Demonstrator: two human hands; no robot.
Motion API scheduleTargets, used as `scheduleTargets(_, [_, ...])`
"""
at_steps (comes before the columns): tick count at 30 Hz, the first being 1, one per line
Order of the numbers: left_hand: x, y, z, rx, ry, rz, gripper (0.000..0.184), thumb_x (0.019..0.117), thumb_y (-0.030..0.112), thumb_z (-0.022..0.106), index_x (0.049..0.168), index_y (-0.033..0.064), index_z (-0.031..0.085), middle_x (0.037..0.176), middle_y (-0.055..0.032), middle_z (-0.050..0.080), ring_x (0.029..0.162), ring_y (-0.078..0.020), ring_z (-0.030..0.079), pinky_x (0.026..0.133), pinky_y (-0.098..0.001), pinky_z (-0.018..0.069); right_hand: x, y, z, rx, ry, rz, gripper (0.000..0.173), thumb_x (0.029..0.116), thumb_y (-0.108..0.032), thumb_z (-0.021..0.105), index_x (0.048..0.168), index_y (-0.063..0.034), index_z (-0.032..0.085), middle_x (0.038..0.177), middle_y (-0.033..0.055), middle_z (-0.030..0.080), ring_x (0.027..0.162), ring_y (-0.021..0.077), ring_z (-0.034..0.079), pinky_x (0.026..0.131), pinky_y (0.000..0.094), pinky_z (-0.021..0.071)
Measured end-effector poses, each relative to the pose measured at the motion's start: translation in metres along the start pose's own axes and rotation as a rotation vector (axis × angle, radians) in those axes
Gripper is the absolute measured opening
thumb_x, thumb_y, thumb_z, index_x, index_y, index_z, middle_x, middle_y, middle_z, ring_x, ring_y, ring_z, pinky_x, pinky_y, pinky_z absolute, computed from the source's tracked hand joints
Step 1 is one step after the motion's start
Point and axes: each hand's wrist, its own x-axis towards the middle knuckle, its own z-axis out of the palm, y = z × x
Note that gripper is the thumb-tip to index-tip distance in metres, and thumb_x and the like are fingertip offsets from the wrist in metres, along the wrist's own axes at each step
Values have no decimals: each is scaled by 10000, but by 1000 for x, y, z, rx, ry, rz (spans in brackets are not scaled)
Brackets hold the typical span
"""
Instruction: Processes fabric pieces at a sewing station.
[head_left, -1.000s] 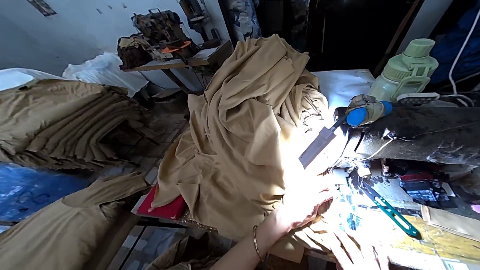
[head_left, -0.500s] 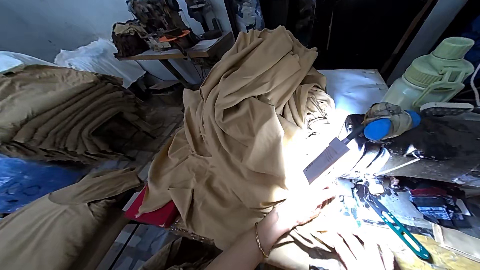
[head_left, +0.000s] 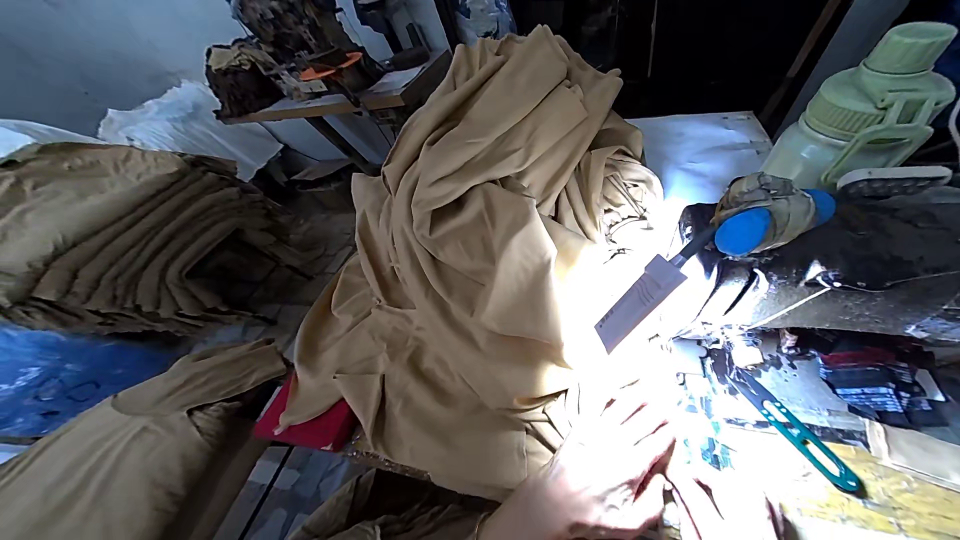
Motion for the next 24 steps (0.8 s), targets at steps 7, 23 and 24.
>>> scheduleTargets(7, [-2, 1, 3, 214, -8, 93, 514, 886, 340, 627, 1318, 64, 661, 1410, -101, 630, 1364, -296, 538, 1107, -487, 411, 13, -21, -29, 114, -113, 126, 228, 953, -88, 608, 1078, 15, 769, 1003, 175, 772, 961, 346, 742, 925, 499, 546])
scheduleTargets(23, [29, -29, 7, 283, 47, 53, 336, 975, 76, 540, 1264, 99, 710, 1317, -59, 691, 1227, -227, 651, 1012, -411, 527, 71, -23, -29, 10, -218, 262, 284, 957, -161, 604, 1110, 27, 751, 916, 206, 750, 846, 346, 738, 754, 466, 569])
scheduleTargets(24, [31, -31, 6, 274, 50, 30, 340, 980, 83, 540, 1269, 117, 715, 1315, -51, 694, 1214, -223, 658, 1000, -415, 533, 81, -26, -33, 31, -302, 335, 299, 1004, -163, 560, 1183, 24, 709, 1030, 210, 738, 955, 348, 724, 840, 476, 562])
